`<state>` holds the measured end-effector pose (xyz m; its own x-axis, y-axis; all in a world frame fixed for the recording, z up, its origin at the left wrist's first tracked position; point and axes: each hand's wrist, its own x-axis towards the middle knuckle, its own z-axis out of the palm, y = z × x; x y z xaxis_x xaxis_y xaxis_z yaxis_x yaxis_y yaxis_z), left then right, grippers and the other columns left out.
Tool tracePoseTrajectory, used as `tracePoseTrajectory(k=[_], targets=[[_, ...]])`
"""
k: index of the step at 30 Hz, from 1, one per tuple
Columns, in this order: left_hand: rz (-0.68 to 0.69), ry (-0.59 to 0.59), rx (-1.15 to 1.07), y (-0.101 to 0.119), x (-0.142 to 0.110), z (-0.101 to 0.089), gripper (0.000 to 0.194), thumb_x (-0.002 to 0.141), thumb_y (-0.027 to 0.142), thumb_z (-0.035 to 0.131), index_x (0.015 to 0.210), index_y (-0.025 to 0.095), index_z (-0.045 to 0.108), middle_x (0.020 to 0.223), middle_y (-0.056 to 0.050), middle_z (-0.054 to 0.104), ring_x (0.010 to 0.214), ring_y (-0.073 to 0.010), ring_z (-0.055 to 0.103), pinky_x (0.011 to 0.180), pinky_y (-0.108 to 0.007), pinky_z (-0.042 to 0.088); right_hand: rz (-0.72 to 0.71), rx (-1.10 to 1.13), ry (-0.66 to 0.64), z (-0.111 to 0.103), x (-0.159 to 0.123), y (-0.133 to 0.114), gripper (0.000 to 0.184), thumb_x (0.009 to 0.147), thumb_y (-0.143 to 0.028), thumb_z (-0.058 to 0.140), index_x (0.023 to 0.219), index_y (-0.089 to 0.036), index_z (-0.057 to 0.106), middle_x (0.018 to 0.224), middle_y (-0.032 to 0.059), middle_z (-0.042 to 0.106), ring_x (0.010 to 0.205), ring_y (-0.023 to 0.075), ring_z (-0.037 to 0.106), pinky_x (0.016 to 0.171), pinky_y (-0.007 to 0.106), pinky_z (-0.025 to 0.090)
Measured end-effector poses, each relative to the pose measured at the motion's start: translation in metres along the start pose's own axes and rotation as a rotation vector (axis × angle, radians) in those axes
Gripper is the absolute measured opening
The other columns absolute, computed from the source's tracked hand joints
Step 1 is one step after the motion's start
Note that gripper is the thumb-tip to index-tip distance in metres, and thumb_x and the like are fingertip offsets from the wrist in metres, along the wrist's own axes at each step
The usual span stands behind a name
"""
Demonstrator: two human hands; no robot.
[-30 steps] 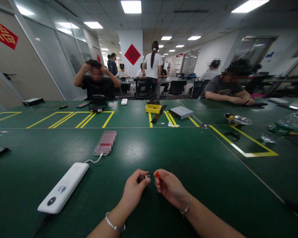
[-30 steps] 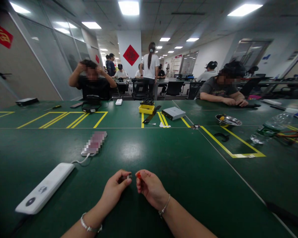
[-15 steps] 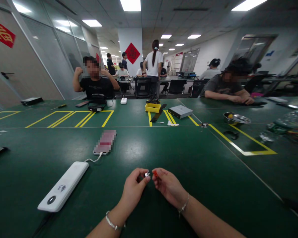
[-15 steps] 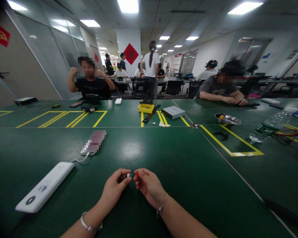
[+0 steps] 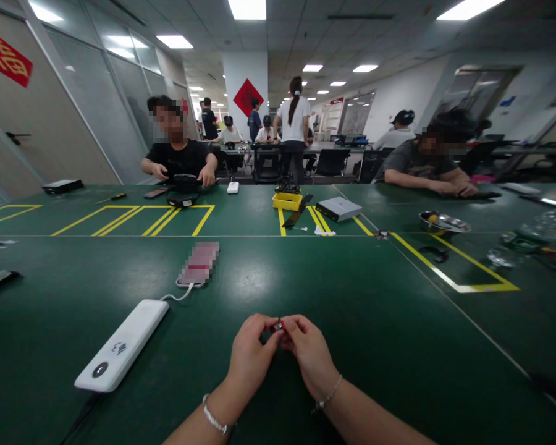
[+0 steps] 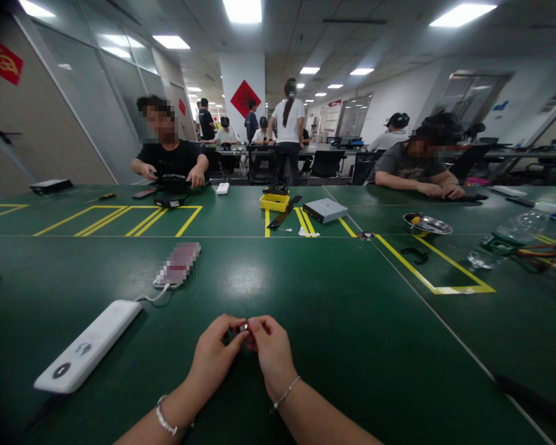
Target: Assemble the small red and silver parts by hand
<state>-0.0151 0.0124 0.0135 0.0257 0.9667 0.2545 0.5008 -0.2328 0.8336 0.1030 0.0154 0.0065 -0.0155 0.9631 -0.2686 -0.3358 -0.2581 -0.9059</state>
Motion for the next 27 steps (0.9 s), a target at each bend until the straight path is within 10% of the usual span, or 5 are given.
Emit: tracePoseTrajectory(k=[27], targets=[[0.173, 0.049, 0.199, -0.001, -0.004, 0.001, 0.007, 0.076, 0.026, 0.054, 0.077, 0.02, 0.057, 0.073, -0.001, 0.058, 0.071, -0.0169, 0.054, 0.067, -0.029, 0.042, -0.102, -0.091, -0.011, 0.0, -0.01, 0.001, 0.034, 0.069, -0.043, 0.059, 0.084, -0.013, 0.066, 0.082, 0.0068, 0.062, 0.074, 0.016, 0.055, 0.068, 0.029, 0.044]])
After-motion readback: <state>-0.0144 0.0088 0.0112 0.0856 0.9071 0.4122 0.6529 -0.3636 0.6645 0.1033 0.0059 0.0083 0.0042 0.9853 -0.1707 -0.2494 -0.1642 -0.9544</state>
